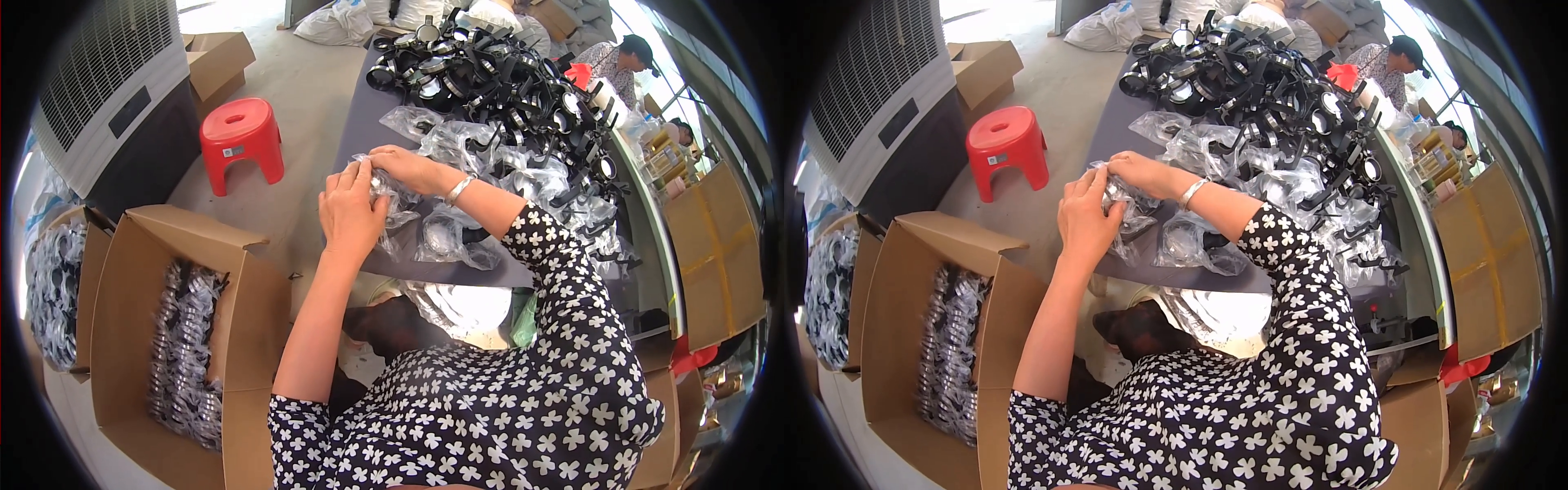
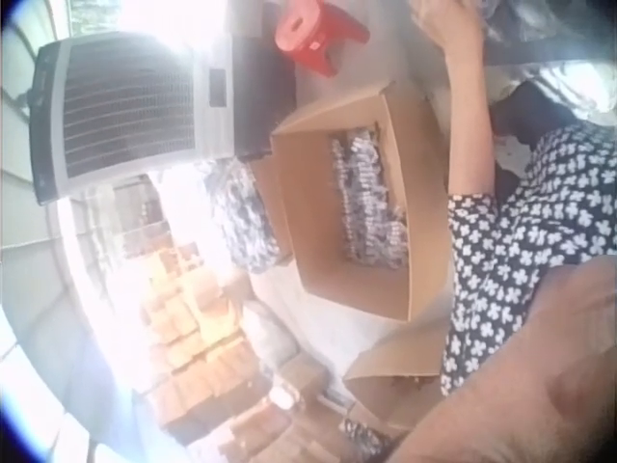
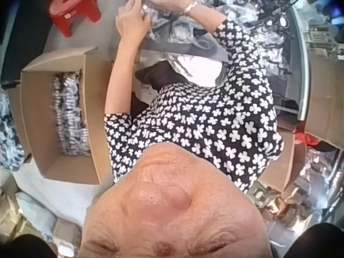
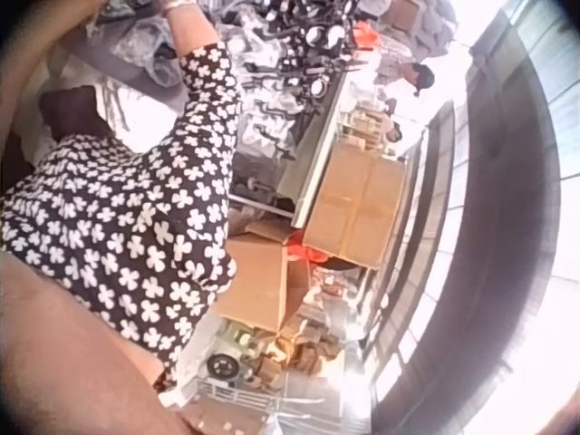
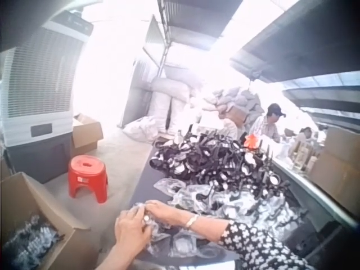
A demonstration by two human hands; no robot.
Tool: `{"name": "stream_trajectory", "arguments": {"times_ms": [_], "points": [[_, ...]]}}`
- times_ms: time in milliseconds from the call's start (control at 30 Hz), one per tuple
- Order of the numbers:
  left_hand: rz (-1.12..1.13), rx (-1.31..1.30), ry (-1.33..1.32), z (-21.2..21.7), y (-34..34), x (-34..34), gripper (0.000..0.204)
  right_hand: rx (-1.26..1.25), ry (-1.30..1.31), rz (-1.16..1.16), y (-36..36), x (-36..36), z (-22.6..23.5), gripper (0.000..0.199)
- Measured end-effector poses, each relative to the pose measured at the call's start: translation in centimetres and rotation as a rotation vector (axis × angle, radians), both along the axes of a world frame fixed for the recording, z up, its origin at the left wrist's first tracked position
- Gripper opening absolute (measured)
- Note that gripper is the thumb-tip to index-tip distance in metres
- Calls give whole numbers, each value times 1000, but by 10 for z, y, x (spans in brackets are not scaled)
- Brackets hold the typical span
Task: The person packs circular metal components by hand, placing each component into an individual plastic bag, then arranging the bagged components into a cardboard box.
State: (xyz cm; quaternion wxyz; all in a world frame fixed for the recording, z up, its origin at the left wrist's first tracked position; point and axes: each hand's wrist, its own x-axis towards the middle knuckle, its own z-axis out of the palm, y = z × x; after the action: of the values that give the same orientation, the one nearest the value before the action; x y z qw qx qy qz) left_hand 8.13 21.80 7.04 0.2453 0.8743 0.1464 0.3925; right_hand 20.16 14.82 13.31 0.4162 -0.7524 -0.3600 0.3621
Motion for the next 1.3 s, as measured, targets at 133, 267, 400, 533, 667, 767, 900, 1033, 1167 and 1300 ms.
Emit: {"name": "stream_trajectory", "arguments": {"times_ms": [133, 267, 400, 533, 667, 767, 900, 1033, 1167, 1300], "points": [[-31, 40, 11, 5, 0, 2, 55, 192, -154, 200, -2, 18, -15, 30], [-47, 106, 55, 8, 4, 1, 52, 49, 55, 172, -6, 39, -20, 33], [-68, 129, 83, 10, 8, 1, 48, 82, -23, 20, 5, 48, -20, 30], [-48, 160, 74, 10, 6, 1, 44, -56, -1217, -17, 35, 88, -15, 19], [-51, 146, 49, 8, 4, 4, 44, -490, -1368, 0, 38, 123, -24, 17], [-43, 129, 35, 8, 5, 2, 43, -617, -1283, -108, 34, 135, -39, 17], [-47, 114, 22, 7, 6, 1, 43, -594, -1305, -134, 28, 148, -44, 17], [-36, 102, 34, 7, 5, -1, 42, -420, -1376, 23, 28, 160, -37, 13], [-48, 106, 26, 8, 2, 1, 42, 9, -993, 87, 24, 162, -14, 14], [-24, 116, 63, 1, 6, -2, 43, 51, -565, 85, 36, 108, 16, 16]]}}
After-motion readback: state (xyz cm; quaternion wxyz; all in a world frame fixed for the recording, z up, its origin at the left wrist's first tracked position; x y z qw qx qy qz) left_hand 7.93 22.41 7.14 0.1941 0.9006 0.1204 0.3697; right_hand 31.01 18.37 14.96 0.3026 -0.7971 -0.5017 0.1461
